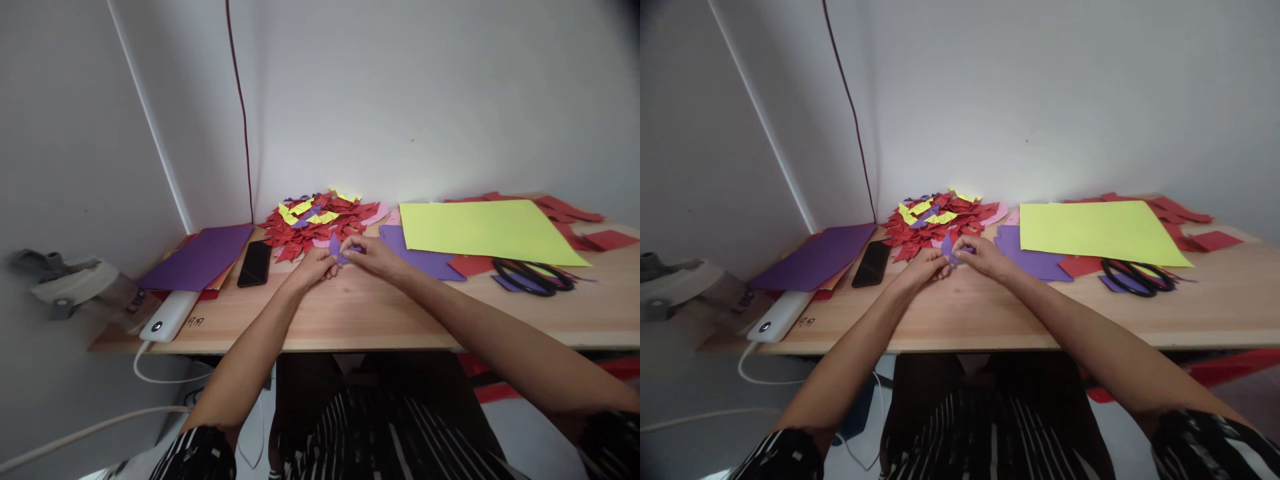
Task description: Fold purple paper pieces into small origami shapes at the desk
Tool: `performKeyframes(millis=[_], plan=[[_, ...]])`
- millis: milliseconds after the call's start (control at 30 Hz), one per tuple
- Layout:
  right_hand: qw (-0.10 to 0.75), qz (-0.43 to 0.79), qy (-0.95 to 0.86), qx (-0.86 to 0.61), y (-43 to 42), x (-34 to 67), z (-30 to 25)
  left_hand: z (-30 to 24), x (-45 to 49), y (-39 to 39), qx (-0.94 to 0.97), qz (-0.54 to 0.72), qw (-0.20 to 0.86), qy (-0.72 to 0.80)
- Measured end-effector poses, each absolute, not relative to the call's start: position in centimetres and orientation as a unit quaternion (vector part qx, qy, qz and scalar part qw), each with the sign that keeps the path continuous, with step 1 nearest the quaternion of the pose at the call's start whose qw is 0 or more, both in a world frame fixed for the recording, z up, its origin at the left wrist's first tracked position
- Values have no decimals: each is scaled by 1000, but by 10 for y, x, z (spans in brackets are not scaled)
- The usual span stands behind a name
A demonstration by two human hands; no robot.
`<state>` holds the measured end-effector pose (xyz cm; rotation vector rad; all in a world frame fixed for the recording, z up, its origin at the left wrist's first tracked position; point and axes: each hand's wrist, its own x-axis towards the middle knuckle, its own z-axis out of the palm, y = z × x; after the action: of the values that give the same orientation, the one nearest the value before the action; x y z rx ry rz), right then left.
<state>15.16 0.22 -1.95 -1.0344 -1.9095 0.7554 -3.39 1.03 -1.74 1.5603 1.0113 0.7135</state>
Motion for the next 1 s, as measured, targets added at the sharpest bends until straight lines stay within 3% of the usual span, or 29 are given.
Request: performKeyframes(millis=[333, 1000], plan=[[406, 326, -751, -405, 4, 152, -20, -14, -37, 11, 682, 269, 548, 404], [389, 233, -772, -445, -3, 146, -19, -17, -34, 13, 662, 289, 567, 396]])
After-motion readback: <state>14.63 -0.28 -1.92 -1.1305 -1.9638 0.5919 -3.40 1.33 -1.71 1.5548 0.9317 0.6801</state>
